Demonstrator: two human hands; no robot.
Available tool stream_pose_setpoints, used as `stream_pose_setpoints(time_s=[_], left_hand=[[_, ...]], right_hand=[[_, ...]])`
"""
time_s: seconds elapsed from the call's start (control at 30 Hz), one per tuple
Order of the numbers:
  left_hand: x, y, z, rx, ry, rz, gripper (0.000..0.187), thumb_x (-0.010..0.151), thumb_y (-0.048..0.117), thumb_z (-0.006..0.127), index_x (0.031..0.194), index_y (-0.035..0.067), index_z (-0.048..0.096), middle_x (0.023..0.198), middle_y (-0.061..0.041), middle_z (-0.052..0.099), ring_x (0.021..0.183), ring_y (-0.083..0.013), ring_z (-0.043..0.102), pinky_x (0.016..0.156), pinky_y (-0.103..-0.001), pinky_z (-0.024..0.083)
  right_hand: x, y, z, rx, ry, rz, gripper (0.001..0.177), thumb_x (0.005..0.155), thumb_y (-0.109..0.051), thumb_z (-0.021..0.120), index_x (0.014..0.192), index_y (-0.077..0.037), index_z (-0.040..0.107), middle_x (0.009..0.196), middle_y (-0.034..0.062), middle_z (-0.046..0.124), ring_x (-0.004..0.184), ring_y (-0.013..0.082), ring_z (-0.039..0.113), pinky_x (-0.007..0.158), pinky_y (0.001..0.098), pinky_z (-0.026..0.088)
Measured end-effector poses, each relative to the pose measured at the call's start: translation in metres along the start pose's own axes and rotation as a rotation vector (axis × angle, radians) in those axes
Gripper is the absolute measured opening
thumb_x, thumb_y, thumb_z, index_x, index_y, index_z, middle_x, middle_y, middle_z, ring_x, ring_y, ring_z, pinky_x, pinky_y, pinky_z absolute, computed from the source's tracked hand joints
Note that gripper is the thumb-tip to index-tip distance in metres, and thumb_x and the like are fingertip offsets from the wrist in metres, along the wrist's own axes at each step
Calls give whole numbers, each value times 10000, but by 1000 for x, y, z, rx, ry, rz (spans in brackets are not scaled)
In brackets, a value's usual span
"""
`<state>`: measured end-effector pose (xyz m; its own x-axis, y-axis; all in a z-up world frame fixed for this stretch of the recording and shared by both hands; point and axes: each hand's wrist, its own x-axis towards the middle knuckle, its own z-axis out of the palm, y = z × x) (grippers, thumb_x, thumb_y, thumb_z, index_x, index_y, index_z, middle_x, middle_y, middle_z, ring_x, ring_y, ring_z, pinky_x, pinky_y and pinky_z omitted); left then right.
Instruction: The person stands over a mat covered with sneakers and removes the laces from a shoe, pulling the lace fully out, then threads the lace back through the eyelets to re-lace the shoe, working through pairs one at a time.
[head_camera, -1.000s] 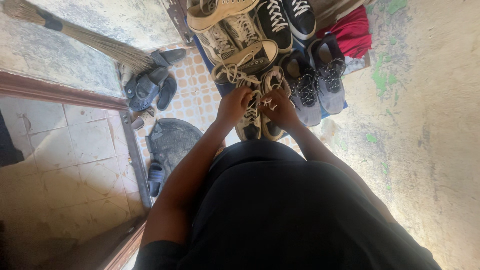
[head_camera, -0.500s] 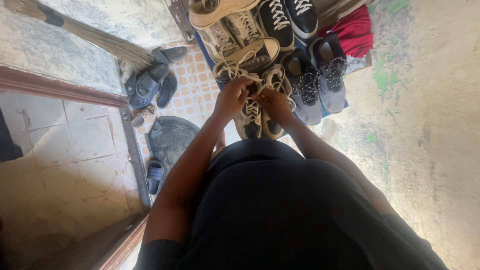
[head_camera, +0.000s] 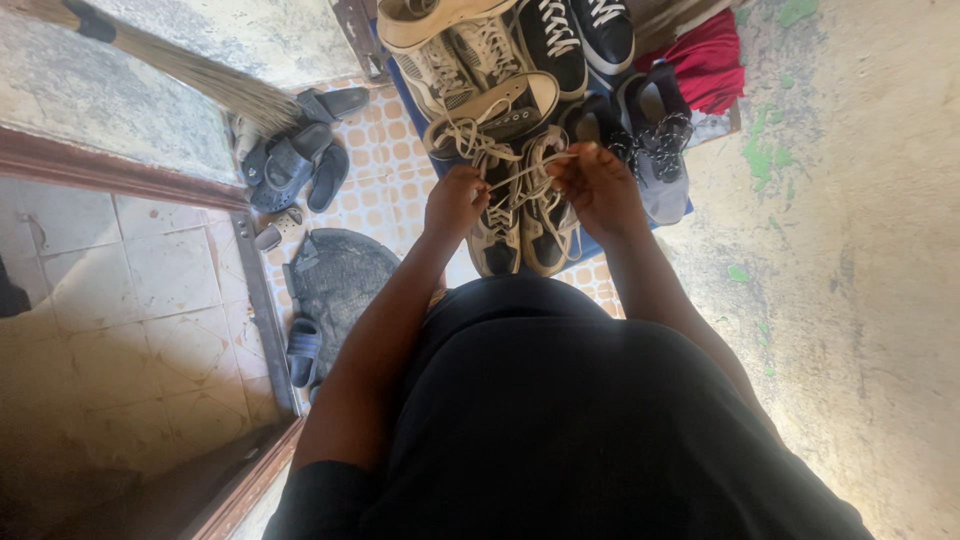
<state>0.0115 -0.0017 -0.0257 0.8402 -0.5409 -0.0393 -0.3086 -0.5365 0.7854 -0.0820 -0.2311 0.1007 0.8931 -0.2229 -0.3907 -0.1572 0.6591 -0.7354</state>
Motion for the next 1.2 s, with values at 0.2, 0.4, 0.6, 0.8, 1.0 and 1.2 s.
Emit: stream_pose_setpoints(time_s=[0.2, 0.4, 0.6, 0.8, 1.0, 1.2], left_hand=[[1, 13, -8, 36, -6, -14, 152, 871, 227, 783, 952, 98, 790, 1246, -71, 681, 981, -267, 705, 843, -401, 555], [3, 55, -29, -69, 33, 7, 155, 934, 263, 721, 945, 115, 767, 1058, -57, 754, 902, -252, 727, 779, -375, 560], [11, 75, -45, -498, 14, 8, 156, 1065, 192, 593, 1136, 54, 603, 992, -77, 760, 951, -181, 768, 817, -306, 584], [19, 67, -63, -844, -46, 21, 195, 1072, 146, 558, 1236, 47, 594, 1048, -69, 708, 946, -147, 713, 854, -322, 596], [5, 48, -70, -375, -358, -199, 212, 1044, 227, 593, 1184, 135, 725, 1172, 13, 732, 815, -197, 652, 759, -352, 559], [-8, 27, -33, -154, -525, -225, 300, 931, 69, 617, 1175, 164, 762, 1178, -19, 780, 974, -177, 760, 845, -342, 593]], right_hand=[[-10, -11, -6, 454, -18, -12, 211, 1118, -293, 534, 1129, -118, 651, 991, 56, 718, 959, 192, 711, 886, 343, 580], [-11, 0, -7, 263, -51, 79, 219, 1129, -286, 523, 1114, -99, 637, 904, 24, 677, 852, 180, 680, 785, 339, 560], [-10, 16, -10, 10, -34, 178, 215, 1101, -255, 506, 1114, -79, 628, 938, 52, 700, 830, 180, 676, 759, 321, 547], [-10, 11, -19, -200, -8, 73, 220, 1122, -243, 526, 1111, -63, 652, 868, 43, 623, 766, 156, 615, 733, 305, 526], [-27, -27, -33, -74, 38, -86, 247, 1130, -243, 518, 1029, -42, 620, 929, 83, 639, 857, 221, 626, 812, 393, 531], [-76, -43, -53, -361, 104, -74, 317, 1128, -264, 476, 1011, -6, 617, 986, 92, 667, 964, 212, 637, 926, 386, 509]])
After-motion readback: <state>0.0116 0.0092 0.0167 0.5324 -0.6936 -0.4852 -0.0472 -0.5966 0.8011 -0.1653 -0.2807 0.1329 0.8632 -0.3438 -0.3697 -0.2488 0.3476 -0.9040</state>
